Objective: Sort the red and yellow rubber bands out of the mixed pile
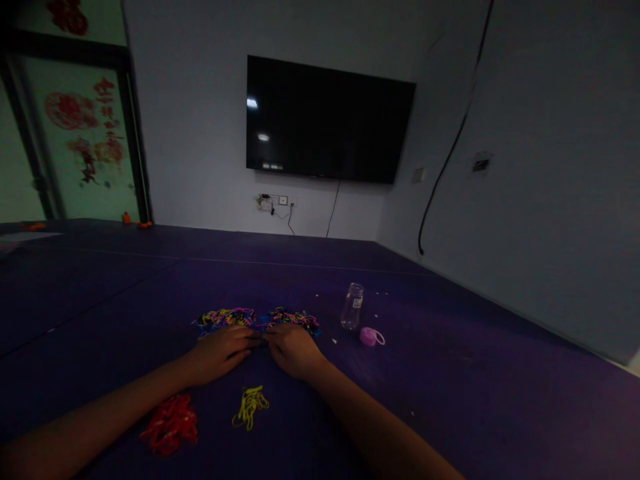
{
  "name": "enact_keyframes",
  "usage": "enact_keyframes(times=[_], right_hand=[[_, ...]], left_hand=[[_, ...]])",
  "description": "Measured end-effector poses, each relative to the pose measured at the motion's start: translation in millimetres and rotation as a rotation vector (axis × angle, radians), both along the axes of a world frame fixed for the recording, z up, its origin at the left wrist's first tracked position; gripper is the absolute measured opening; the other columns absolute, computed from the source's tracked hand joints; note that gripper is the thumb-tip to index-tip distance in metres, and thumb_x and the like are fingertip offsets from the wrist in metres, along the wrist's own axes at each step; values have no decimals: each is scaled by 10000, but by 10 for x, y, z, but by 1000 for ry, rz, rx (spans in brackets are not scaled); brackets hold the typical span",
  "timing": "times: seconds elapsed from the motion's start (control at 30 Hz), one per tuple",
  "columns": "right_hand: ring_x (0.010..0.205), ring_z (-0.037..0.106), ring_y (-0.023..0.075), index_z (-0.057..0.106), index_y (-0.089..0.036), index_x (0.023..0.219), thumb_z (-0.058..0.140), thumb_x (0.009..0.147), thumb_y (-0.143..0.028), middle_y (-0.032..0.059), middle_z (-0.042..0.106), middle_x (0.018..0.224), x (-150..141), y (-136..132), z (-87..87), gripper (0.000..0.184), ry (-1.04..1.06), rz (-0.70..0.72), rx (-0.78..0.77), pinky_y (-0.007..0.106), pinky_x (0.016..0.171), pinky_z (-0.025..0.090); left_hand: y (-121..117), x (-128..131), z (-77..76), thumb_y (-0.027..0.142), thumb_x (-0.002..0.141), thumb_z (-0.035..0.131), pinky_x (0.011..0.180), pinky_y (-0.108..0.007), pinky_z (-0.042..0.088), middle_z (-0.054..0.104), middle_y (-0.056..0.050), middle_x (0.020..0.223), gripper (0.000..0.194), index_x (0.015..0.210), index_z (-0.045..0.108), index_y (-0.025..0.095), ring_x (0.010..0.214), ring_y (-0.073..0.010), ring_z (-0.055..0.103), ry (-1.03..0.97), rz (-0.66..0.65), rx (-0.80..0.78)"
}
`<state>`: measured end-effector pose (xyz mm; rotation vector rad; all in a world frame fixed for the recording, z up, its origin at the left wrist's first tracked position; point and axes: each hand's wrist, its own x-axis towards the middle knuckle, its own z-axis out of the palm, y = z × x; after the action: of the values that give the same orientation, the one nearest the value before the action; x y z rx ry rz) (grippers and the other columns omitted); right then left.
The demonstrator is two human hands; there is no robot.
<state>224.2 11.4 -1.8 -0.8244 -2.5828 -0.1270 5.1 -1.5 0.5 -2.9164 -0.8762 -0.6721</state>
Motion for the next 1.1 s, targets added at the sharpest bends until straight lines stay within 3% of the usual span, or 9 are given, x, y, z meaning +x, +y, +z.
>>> enact_keyframes(times=[1.1], right_hand=[[1023, 591, 188, 668, -191, 1018, 450, 851, -130, 78, 643, 1133, 8, -20, 1, 281, -1, -32, -12, 309, 903, 433]], left_hand=[[-12, 10, 3, 158, 883, 461, 897, -385, 428, 627, -58, 1093, 282, 1117, 604, 224, 1014, -220, 556, -1, 20, 16]])
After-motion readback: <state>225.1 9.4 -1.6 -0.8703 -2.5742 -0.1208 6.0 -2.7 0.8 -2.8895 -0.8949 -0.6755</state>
